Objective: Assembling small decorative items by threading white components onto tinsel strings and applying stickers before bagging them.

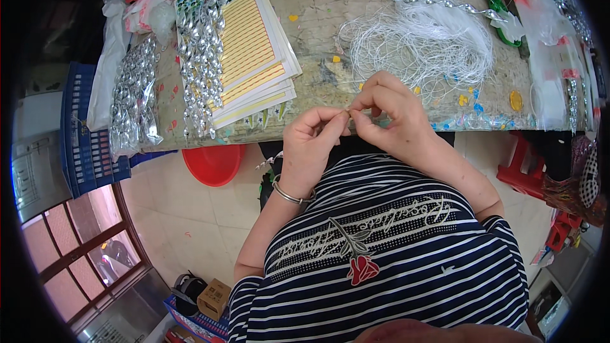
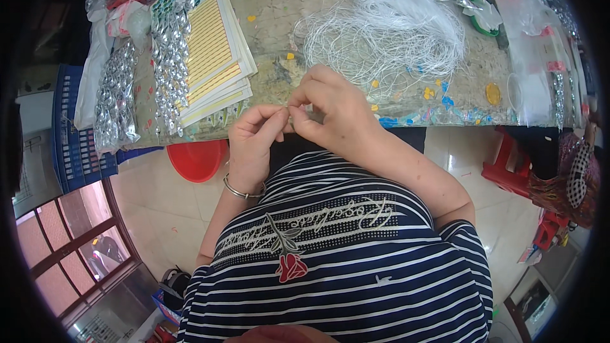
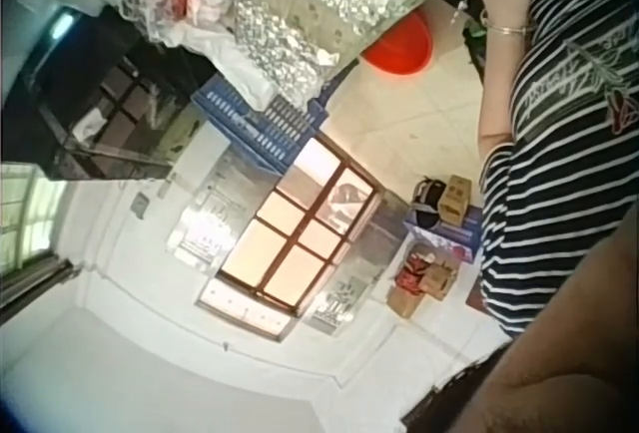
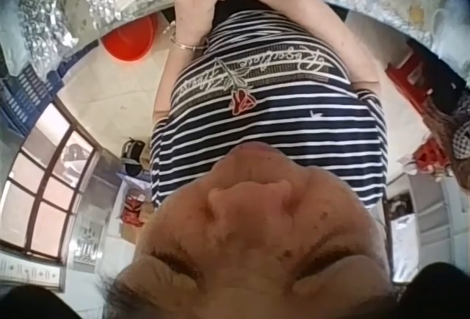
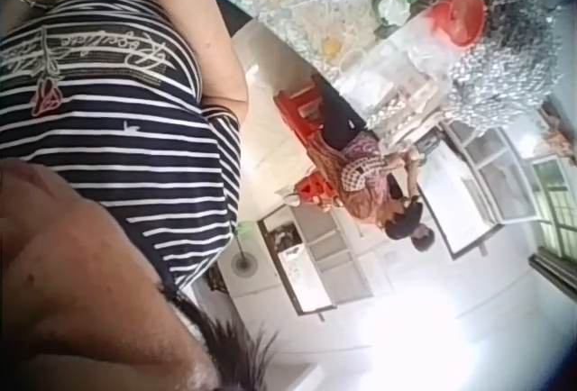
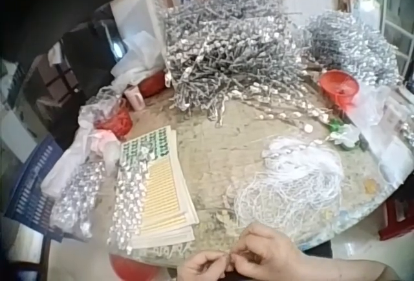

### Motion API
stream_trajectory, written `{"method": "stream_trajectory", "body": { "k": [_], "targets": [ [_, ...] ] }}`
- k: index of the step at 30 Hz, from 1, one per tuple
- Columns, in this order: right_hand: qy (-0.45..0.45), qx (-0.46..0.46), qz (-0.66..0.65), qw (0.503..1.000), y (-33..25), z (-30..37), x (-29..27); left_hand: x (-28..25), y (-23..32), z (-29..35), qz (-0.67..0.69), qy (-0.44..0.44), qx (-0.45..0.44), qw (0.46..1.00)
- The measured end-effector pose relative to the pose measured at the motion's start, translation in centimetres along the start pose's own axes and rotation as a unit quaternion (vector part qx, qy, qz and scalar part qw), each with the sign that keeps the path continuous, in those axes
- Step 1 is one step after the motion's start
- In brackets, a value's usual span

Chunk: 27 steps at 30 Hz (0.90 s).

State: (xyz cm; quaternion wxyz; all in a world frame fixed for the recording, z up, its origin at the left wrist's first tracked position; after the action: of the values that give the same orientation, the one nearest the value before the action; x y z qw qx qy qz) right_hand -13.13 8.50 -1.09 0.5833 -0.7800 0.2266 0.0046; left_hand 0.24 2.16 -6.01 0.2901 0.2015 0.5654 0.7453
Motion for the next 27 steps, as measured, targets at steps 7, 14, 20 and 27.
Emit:
{"method": "stream_trajectory", "body": {
  "k": [7, 14, 20, 27],
  "targets": [
    [-0.021, 0.221, -0.295, 0.93, 3.0, 0.8, 0.6, 0.0, 0.3, 0.0, 0.019, -0.022, -0.019, 0.999],
    [-0.058, 0.196, -0.198, 0.959, 1.8, 0.6, 0.5, -0.3, 0.2, 0.1, -0.018, 0.0, 0.036, 0.999],
    [-0.042, 0.235, -0.279, 0.93, 2.7, 1.3, 0.7, -0.1, 0.1, 0.5, -0.044, -0.001, 0.03, 0.999],
    [-0.002, 0.302, -0.427, 0.852, 3.3, 1.5, 1.1, 0.0, 0.0, 0.3, -0.028, -0.01, 0.022, 0.999]
  ]
}}
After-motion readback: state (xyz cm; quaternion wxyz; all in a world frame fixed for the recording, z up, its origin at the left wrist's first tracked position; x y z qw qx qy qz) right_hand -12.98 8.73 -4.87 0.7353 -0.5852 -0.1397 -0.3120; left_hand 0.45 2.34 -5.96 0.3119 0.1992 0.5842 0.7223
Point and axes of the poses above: each hand's wrist, its own z-axis away from the middle knuckle, its own x-axis out of the palm, y = z × x, the point moved 6 cm from there along -z, towards the middle knuckle, and after that the axes turned 12 degrees about -z, right-handed, at the moved point
